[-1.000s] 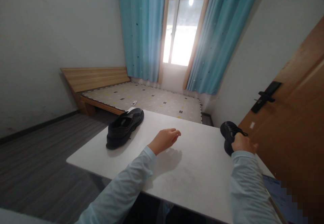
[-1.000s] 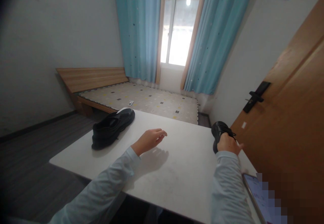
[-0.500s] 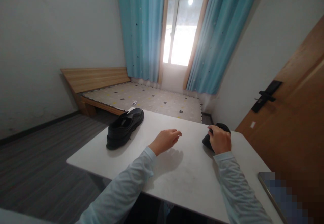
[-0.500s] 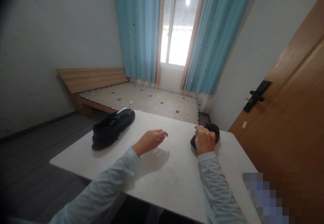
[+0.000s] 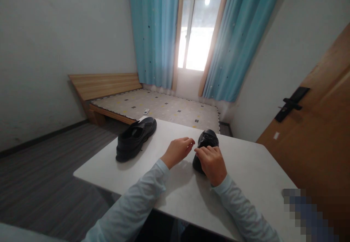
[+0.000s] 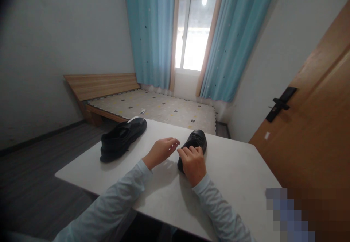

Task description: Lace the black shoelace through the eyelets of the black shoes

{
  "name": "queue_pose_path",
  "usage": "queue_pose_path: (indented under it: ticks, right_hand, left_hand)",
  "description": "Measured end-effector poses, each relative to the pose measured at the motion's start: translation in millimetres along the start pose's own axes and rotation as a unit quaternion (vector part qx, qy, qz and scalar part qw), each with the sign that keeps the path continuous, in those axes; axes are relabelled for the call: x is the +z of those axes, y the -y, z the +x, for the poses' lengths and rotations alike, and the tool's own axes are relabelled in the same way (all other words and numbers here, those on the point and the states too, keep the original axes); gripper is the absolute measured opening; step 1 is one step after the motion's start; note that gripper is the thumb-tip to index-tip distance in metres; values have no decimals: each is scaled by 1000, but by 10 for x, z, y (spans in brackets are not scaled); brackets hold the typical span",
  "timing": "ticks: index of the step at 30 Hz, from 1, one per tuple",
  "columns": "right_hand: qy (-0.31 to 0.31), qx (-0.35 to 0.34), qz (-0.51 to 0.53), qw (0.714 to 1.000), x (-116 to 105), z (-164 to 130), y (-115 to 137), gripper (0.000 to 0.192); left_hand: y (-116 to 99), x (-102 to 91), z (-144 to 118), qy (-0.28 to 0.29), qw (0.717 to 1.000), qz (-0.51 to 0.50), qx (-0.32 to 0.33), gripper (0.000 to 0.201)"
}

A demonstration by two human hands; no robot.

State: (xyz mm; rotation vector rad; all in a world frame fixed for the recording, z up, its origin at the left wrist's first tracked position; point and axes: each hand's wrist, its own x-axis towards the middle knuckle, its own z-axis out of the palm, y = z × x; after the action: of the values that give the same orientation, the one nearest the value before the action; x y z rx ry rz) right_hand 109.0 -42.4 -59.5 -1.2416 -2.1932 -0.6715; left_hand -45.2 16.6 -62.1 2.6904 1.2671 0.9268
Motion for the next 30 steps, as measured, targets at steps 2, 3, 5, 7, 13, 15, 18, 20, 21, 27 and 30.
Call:
queue_pose_path:
  ticks: [2, 3, 5, 7, 13, 15, 18, 20, 21, 27, 30]
  right_hand:
    - [-6, -23, 20, 1000, 17, -11, 39, 15]
    - [-8, -35, 29, 999, 25, -15, 53, 16]
    - [-8, -64, 41, 997, 34, -18, 71, 18]
    - [-7, -95, 47, 994, 29, -13, 76, 21]
    - [-5, -168, 67, 984, -48, 7, 50, 22]
    - [-9, -181, 75, 980, -68, 7, 45, 22]
    - [-16, -193, 89, 977, -94, 8, 36, 22]
    - [-18, -193, 106, 975, -121, 14, 20, 19]
    - [-19, -189, 119, 975, -139, 18, 6, 17]
    - [-76, -77, 142, 984, -213, 43, -186, 16]
    - [-86, 10, 101, 991, -179, 44, -316, 14]
  left_hand:
    - [1, -3, 8, -10, 1000, -4, -9, 21]
    - [1, -3, 12, -13, 1000, -5, -14, 21]
    - [-1, 1, 20, -17, 1000, -6, -22, 22]
    - [-6, 10, 23, -18, 999, -7, -27, 23]
    - [-22, 35, 8, -23, 998, -48, -38, 26]
    - [-20, 35, 4, -20, 997, -62, -39, 27]
    - [-10, 32, 5, -9, 995, -97, -36, 23]
    - [-3, 33, 10, -5, 992, -120, -33, 21]
    - [-2, 36, 12, -6, 991, -130, -33, 20]
    - [-23, 57, 16, -30, 983, -180, -37, 12]
    - [-44, 61, 9, -46, 981, -184, -40, 10]
